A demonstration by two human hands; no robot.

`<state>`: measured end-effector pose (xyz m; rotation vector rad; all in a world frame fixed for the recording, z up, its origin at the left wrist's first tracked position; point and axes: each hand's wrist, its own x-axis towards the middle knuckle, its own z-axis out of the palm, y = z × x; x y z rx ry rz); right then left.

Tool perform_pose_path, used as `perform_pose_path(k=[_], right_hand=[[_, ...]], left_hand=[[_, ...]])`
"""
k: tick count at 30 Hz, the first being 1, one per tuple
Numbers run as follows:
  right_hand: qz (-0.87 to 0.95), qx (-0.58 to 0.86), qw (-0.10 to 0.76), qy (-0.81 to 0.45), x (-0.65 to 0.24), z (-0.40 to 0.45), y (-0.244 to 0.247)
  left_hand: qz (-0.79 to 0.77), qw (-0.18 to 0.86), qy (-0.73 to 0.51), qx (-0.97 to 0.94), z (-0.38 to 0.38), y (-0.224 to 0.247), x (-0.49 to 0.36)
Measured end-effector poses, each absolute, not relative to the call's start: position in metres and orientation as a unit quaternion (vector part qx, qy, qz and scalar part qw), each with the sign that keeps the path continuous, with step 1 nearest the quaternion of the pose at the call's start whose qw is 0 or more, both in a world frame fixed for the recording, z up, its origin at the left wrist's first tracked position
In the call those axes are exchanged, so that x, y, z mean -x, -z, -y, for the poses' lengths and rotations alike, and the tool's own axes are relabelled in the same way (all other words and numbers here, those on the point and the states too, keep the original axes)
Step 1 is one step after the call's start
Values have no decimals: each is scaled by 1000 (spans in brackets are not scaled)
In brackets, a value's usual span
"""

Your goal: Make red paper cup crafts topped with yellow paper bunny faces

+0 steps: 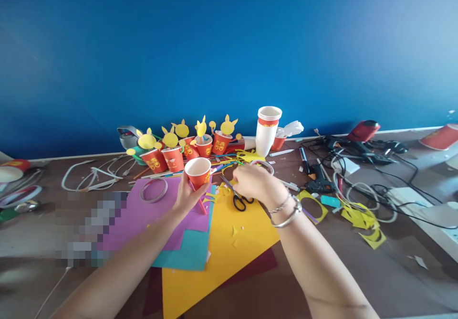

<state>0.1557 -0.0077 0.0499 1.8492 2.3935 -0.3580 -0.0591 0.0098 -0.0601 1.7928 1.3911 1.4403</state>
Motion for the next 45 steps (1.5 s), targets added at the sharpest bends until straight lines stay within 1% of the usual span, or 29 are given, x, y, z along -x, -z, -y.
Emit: perform_pose_path(k=[4, 8, 12, 14, 16, 20, 22, 23, 25, 28, 30, 32, 34, 39, 42, 45], right_hand=[[-774, -619, 77, 104, -133, 15, -34], [-766, -628, 96, 96, -122, 24, -18], [-771, -625, 87, 88, -122, 31, -13], [-777, -620, 74, 78, -122, 35, -11], [-779, -620, 56, 68, -122, 38, -9], [-770, -633, 25, 82, -129, 34, -9], [-769, -629, -10, 110, -136, 26, -11], [-770, -623, -40, 132, -140, 20, -12], [-758, -603, -145, 203, -146, 7, -11], [-645, -546, -362, 393, -145, -6, -1], [-555, -483, -450, 506, -137, -7, 9], [-515, -438, -471, 567, -127, -2, 22], [-524, -402, -466, 588, -120, 6, 33], [-526, -273, -417, 689, -119, 12, 46], [-498, -229, -375, 748, -125, 11, 43], [-490, -199, -356, 770, -128, 9, 42]], left_hand=[[-516, 255, -547, -607, -9, 60, 58], [-499, 281, -551, -607, -9, 59, 59], [-455, 332, -577, -592, -14, 55, 59], [-431, 386, -596, -557, -17, 51, 58], [-413, 466, -595, -508, -19, 45, 56], [-383, 639, -533, -400, -15, 33, 51], [-380, 680, -521, -348, -11, 30, 46], [-377, 685, -531, -326, -10, 29, 44], [-366, 671, -572, -298, -10, 31, 40], [-350, 636, -617, -304, -13, 36, 41], [-359, 618, -621, -321, -16, 40, 46], [-379, 595, -620, -343, -19, 44, 53], [-401, 565, -623, -364, -23, 50, 58], [-418, 503, -646, -394, -31, 64, 61], [-395, 497, -654, -410, -31, 65, 60], [-391, 499, -643, -429, -29, 62, 59]])
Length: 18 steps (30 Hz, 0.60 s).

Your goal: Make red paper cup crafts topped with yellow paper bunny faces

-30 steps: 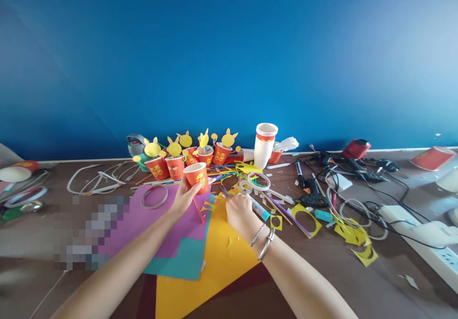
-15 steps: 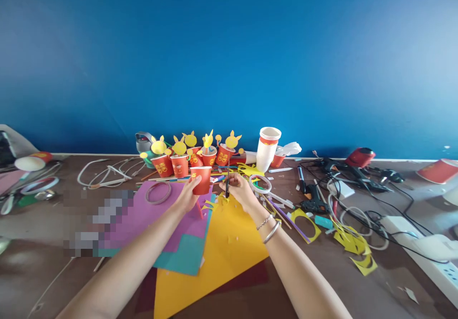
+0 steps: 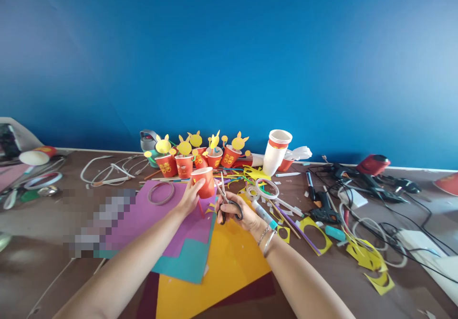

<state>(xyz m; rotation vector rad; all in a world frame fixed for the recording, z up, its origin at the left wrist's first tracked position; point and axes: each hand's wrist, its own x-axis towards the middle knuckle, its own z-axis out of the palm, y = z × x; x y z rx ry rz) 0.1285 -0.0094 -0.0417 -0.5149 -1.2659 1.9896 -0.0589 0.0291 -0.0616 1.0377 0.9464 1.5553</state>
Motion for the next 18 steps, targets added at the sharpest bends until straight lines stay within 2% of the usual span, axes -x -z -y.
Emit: perform_pose_path(k=[5, 18], right_hand=[[504, 145, 367, -768, -130, 11, 42], [511, 138, 357, -770, -130, 9, 43]], left_hand=[[-407, 479, -632, -453, -30, 64, 61], [-446, 407, -620, -501, -30, 57, 61]])
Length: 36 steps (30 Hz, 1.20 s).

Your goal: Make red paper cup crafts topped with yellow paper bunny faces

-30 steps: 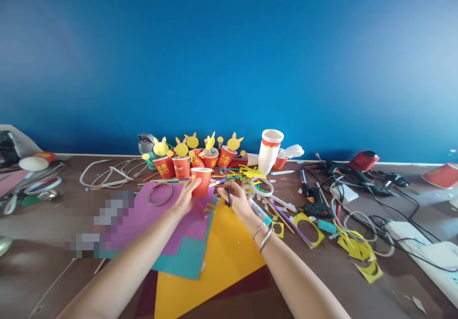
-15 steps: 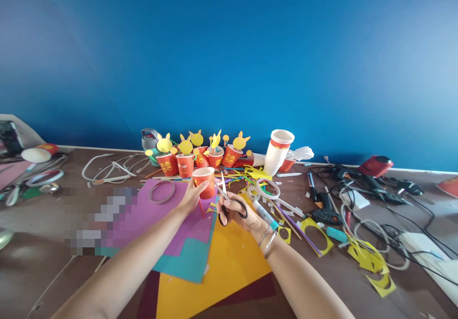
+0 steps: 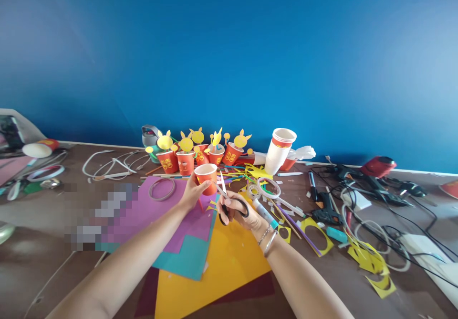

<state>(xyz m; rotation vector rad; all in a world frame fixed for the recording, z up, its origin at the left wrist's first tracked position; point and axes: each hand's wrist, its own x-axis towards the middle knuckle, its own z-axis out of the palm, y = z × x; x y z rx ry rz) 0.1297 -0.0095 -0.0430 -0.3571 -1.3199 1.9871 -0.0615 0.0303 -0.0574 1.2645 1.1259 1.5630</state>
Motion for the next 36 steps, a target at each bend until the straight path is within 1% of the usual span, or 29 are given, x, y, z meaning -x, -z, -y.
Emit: perform_pose_path(k=[10, 17, 23, 28, 33, 36], right_hand=[[523, 156, 348, -763, -129, 12, 35], [514, 184, 352, -760, -127, 15, 34], [500, 195, 369, -759, -124, 15, 37], [498, 216, 377, -751, -122, 17, 37], [506, 231, 372, -743, -124, 16, 37], [518, 232, 364, -738, -127, 14, 38]], left_hand=[[-452, 394, -617, -510, -32, 57, 62], [-438, 427, -617, -495, -31, 56, 61], [-462, 381, -620, -506, -31, 54, 62], [-452, 378, -615, -525, -30, 51, 61], [-444, 381, -615, -528, -29, 52, 60], [-437, 350, -635, -533, -27, 54, 58]])
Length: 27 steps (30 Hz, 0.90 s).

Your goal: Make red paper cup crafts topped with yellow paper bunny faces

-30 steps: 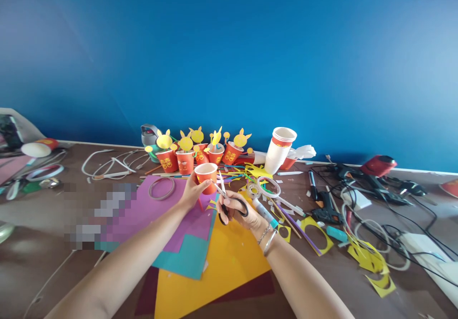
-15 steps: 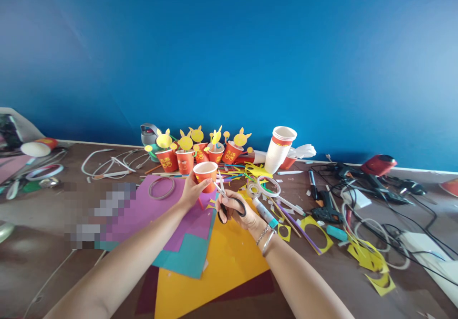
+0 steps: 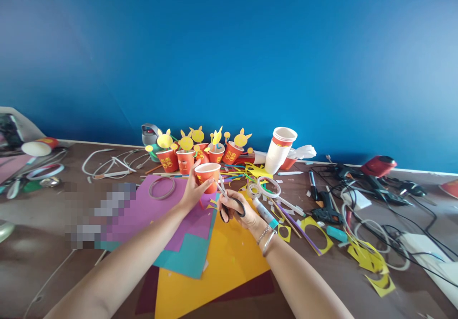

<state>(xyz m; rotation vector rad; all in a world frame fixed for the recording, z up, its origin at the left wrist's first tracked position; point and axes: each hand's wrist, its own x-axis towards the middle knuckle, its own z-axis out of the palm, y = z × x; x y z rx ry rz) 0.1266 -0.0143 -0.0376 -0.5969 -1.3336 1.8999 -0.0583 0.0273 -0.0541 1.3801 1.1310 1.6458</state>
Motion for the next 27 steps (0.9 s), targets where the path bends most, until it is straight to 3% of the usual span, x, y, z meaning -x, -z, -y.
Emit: perform_pose_path(k=[9, 15, 27], right_hand=[[519, 216, 356, -747, -130, 12, 34], [527, 236, 341, -742, -131, 14, 34], [535, 241, 330, -739, -129, 14, 34]], left_hand=[[-426, 310, -602, -600, -24, 49, 62], [-434, 215, -608, -630, -25, 47, 63], [-449, 197, -599, -633, -27, 53, 64]])
